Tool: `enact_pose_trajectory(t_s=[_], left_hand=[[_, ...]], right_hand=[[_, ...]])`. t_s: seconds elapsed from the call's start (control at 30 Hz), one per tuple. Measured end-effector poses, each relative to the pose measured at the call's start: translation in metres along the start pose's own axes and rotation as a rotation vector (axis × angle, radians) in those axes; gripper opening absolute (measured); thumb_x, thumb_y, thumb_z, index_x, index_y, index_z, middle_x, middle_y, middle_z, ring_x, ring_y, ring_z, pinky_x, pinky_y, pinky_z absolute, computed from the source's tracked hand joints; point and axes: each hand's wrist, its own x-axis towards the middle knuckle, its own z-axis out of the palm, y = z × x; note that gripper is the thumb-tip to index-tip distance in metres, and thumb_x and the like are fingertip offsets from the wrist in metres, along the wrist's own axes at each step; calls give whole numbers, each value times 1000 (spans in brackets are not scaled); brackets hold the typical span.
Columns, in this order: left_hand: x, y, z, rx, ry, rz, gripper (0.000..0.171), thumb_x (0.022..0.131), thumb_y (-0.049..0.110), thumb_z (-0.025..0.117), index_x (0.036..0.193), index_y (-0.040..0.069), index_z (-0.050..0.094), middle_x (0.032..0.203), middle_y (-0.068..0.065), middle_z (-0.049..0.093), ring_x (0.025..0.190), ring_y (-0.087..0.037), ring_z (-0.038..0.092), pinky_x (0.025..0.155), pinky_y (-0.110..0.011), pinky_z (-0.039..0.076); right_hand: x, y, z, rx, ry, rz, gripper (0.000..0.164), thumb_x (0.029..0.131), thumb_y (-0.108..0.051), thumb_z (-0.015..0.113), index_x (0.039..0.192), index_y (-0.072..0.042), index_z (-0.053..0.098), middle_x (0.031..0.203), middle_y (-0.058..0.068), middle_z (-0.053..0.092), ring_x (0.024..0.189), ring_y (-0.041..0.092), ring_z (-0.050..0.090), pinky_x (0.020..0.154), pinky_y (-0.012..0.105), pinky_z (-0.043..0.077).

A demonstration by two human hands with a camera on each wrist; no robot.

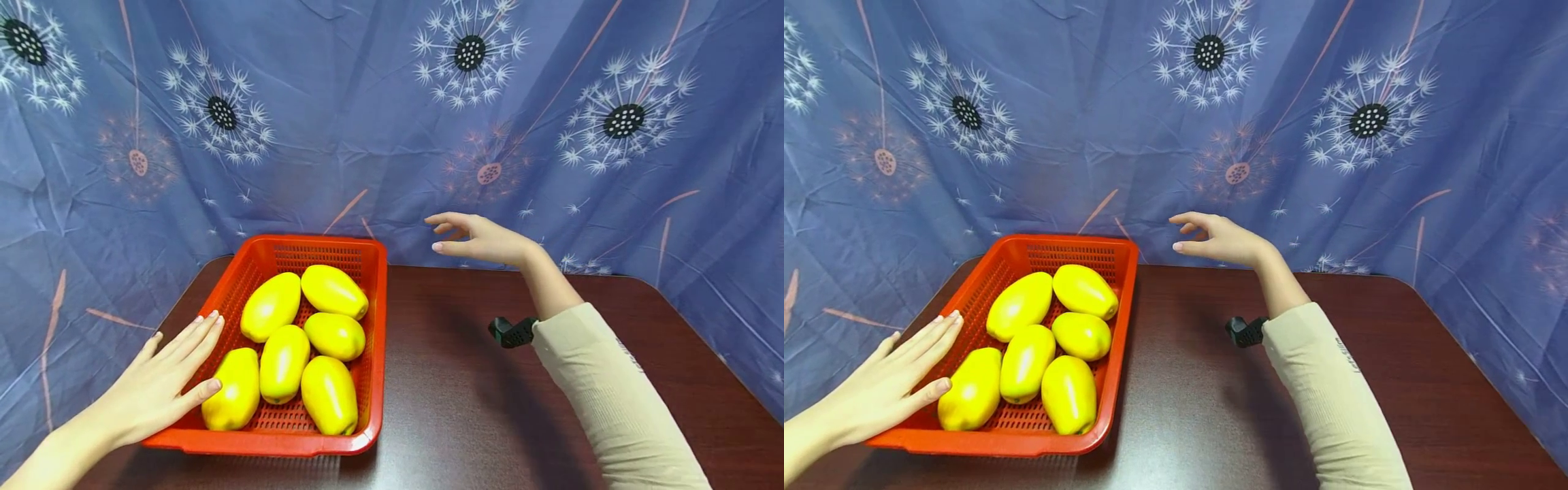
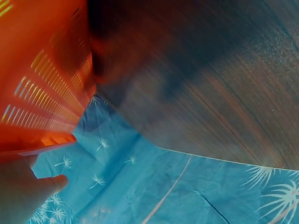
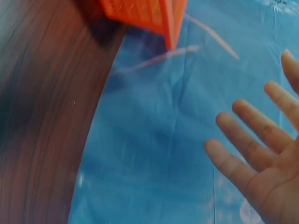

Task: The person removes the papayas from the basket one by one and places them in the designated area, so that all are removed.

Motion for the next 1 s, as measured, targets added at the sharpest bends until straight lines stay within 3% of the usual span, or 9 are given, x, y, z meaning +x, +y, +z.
enact_pose_trajectory(t_s=[0.27, 0.43, 0.57, 0.7, 1.0], left_hand=[[3, 0, -1, 0, -26, -30, 78, 88, 43, 58, 149, 10, 22, 152, -10, 25, 142, -11, 0, 109, -49, -12], [4, 1, -1, 40, -3, -30, 78, 88, 45, 58, 146, 4, 28, 151, -13, 26, 142, -13, -1, 109, -52, -10], [3, 2, -1, 70, 19, -58, 80, 87, 48, 58, 145, 2, 29, 149, -15, 29, 142, -21, 7, 105, -63, 3], [0, 1, -1, 64, 12, -93, 81, 87, 50, 57, 146, 3, 28, 148, -16, 31, 142, -23, 13, 99, -67, 15], [0, 2, -2, 25, -23, -135, 81, 87, 49, 56, 147, 4, 25, 149, -18, 27, 141, -28, 15, 102, -66, 11]], right_hand=[[42, -17, 26, 152, -46, 15, 53, 93, -26, 58, 142, -17, 38, 136, 12, 43, 118, 28, 50, 92, 46, 44], [70, -28, 46, 181, -76, 14, 52, 93, -23, 59, 141, -15, 40, 133, 12, 46, 113, 28, 52, 90, 44, 46], [89, -39, 61, 188, -95, 24, 51, 92, -21, 60, 139, -14, 41, 132, 14, 48, 112, 27, 54, 90, 45, 46], [102, -52, 74, 186, -108, 36, 50, 91, -21, 62, 137, -13, 44, 130, 14, 50, 111, 26, 54, 90, 44, 46], [126, -59, 103, 267, -96, 105, 49, 89, -18, 64, 134, -8, 47, 130, 14, 51, 111, 25, 54, 94, 47, 43]])
